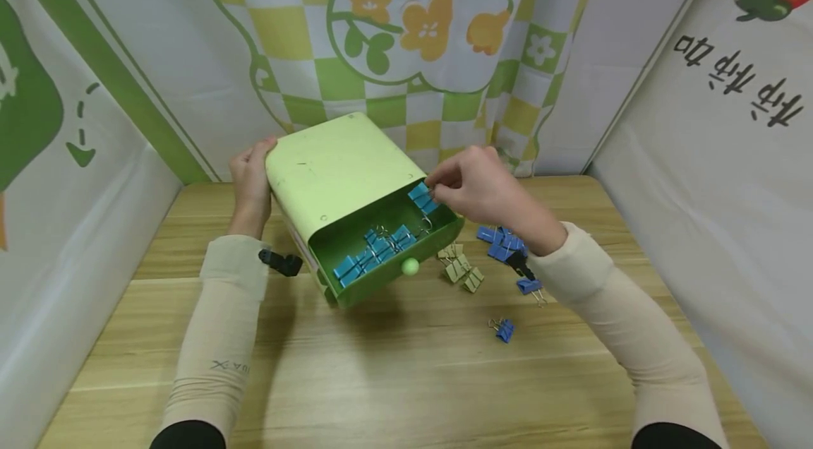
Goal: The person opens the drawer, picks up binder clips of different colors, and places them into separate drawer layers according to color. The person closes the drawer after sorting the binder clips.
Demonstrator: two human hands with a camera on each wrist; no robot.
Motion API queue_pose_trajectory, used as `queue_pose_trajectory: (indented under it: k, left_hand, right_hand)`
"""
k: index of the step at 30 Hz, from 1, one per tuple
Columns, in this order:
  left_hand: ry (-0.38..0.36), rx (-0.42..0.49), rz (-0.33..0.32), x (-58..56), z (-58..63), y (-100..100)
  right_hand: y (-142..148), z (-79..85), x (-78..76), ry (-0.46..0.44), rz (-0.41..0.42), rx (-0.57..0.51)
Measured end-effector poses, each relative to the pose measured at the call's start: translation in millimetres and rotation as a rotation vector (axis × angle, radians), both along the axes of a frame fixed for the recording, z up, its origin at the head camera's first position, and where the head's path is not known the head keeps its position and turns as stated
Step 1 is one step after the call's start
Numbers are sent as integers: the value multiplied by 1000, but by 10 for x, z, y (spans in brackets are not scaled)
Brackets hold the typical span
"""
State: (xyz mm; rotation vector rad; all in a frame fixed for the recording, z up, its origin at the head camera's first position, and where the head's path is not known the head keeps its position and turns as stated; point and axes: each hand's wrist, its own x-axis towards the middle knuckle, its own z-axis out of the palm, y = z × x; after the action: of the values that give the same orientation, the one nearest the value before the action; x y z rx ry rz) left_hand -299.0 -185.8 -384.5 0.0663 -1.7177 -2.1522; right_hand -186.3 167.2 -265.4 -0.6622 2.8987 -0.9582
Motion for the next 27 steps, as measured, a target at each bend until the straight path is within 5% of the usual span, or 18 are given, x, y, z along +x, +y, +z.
queue_pose_trajectory:
  k: [10, 27]
  left_hand:
    - [-2, -4, -7, 6, -2, -18]
    - [5, -11, -7, -16, -13, -21]
  right_hand:
    - [-184, -80, -51, -8, 64, 134]
    - [-149, -134, -194, -212, 111, 215]
